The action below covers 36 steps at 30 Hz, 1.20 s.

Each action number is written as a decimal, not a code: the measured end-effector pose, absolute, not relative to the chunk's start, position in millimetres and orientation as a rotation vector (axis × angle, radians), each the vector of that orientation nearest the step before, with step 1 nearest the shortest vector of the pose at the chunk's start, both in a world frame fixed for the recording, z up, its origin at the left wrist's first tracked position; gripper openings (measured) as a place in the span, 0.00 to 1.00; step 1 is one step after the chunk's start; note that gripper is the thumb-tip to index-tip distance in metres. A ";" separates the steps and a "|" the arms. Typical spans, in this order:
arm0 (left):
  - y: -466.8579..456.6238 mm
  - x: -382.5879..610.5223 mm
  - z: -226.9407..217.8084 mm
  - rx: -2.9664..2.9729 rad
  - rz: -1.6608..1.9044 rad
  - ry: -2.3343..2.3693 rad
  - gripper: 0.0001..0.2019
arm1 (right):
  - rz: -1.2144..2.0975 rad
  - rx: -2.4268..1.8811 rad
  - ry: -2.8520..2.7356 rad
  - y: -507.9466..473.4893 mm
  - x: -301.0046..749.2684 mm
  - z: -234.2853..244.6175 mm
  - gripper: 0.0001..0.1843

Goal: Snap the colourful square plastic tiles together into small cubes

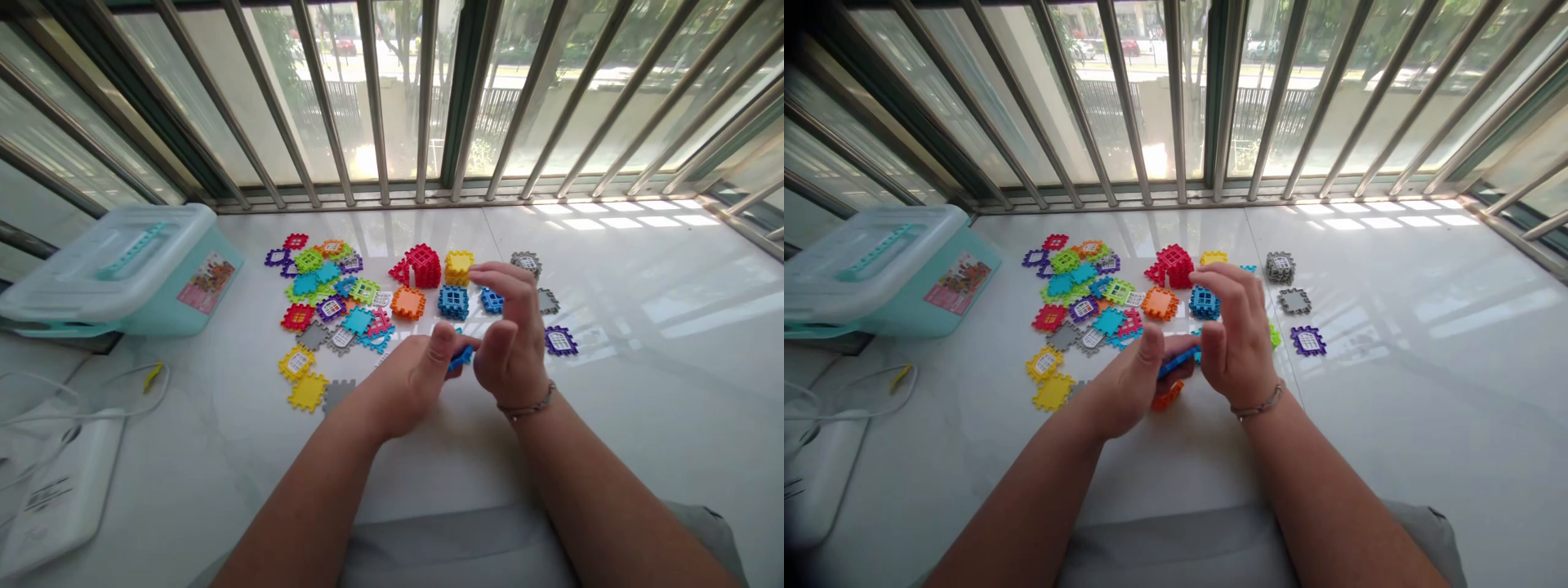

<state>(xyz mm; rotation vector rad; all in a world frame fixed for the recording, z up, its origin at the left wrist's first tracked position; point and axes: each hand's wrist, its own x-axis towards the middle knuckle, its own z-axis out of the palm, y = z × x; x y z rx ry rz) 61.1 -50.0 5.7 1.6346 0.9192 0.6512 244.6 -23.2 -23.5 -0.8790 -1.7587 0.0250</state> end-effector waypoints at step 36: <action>-13.2 54.3 -22.9 1.005 1.307 1.267 0.21 | 0.089 -1.270 -1.874 4.4 290.2 -26.7 0.25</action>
